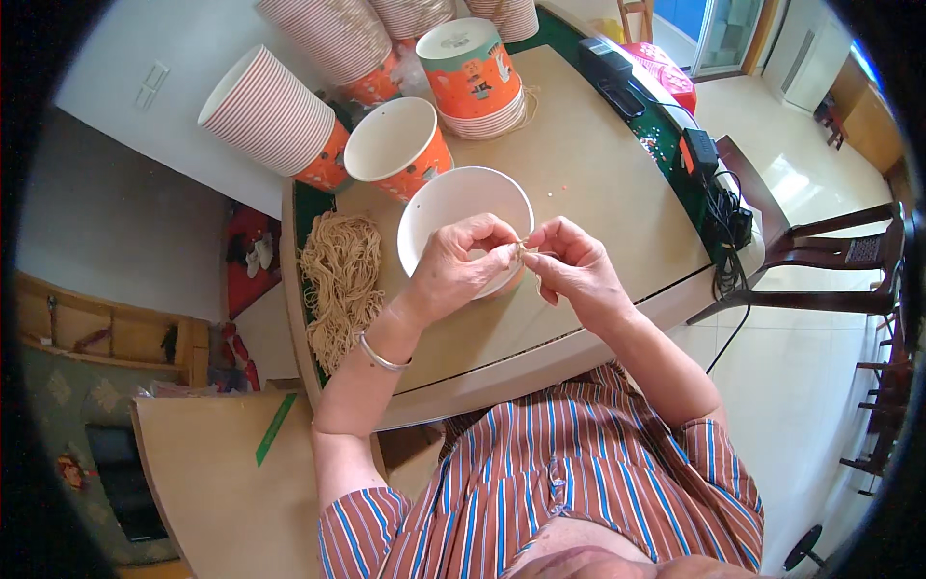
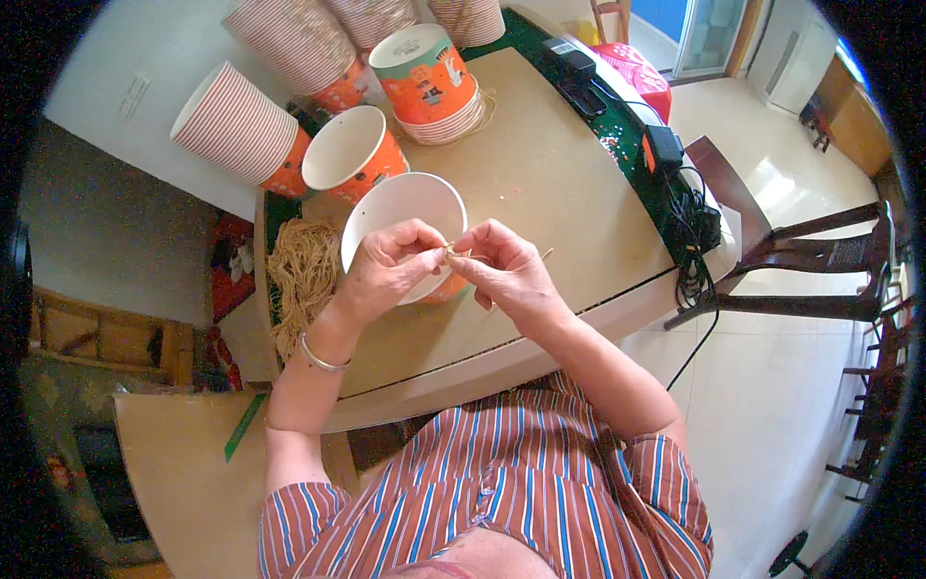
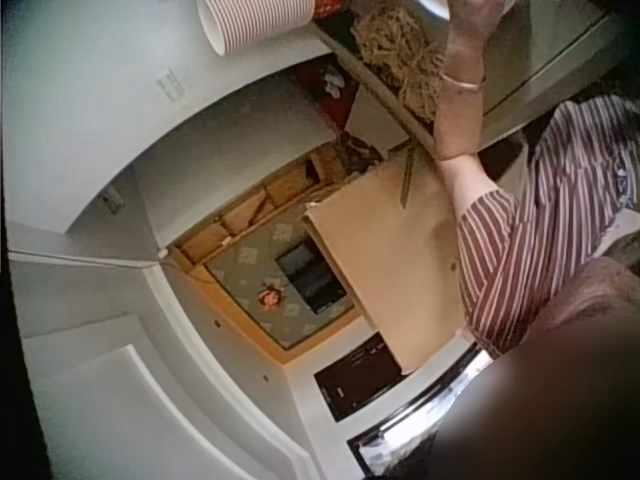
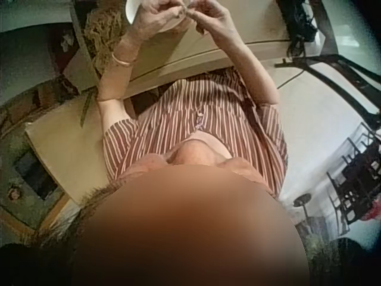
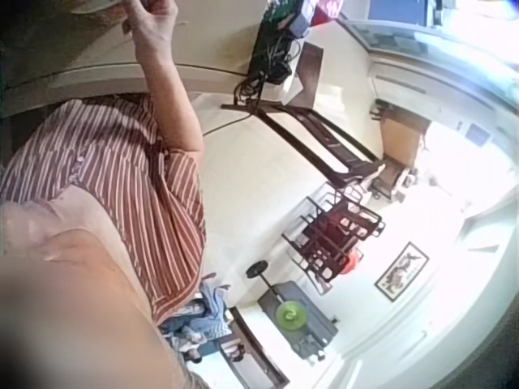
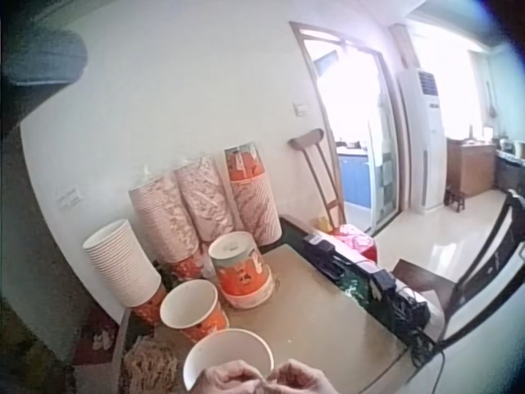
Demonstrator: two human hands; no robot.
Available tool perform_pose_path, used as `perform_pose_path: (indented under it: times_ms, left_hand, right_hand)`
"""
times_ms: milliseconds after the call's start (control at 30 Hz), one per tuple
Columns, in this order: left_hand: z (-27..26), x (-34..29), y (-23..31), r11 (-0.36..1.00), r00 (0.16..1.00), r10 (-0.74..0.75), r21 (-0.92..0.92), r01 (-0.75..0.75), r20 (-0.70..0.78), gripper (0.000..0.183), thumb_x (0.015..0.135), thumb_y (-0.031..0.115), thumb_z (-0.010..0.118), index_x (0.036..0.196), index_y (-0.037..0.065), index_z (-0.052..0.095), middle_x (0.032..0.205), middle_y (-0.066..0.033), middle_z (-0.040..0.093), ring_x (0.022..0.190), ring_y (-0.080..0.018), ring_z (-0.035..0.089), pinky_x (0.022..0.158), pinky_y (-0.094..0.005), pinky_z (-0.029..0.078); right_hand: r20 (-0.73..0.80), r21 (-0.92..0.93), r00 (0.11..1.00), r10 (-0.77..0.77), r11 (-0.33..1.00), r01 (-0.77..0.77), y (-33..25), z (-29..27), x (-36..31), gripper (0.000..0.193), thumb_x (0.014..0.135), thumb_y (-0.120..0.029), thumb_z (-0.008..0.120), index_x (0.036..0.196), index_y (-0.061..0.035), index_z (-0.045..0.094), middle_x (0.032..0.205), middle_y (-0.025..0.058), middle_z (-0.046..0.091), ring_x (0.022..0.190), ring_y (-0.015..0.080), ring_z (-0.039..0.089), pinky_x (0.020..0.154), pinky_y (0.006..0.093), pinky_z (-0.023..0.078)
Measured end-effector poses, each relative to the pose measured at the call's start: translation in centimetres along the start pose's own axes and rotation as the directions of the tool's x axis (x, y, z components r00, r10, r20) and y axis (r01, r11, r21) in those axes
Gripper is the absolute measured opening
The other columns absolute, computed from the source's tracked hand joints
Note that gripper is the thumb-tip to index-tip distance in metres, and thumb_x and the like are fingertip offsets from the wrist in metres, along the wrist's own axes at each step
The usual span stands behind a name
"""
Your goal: Attaching a string handle to a paper bucket by threading and tying it through pre-made holes.
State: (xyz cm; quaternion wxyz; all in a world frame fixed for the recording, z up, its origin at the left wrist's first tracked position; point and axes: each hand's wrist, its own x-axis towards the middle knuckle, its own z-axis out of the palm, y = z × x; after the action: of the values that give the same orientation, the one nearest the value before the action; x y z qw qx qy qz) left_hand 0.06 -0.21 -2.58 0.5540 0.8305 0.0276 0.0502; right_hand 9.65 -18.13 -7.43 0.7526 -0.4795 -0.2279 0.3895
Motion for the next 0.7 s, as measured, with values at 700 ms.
perform_pose_path:
  times_ms: [700]
  left_hand:
    - [0.3, -0.1, 0.2, 0.981, 0.995, -0.095, -0.173, 0.091, -0.015, 0.008, 0.095, 0.003, 0.060, 0.098, -0.001, 0.067, 0.091, -0.0016, 0.069, 0.084, -0.0069, 0.066, 0.078, -0.0235, 0.057]
  right_hand:
    - [-0.018, -0.098, 0.997, -0.075, 0.992, 0.073, 0.8, 0.8, -0.3, 0.019, 0.098, -0.014, 0.068, 0.112, -0.0038, 0.060, 0.077, -0.0044, 0.058, 0.060, 0.0001, 0.049, 0.047, 0.0173, 0.039]
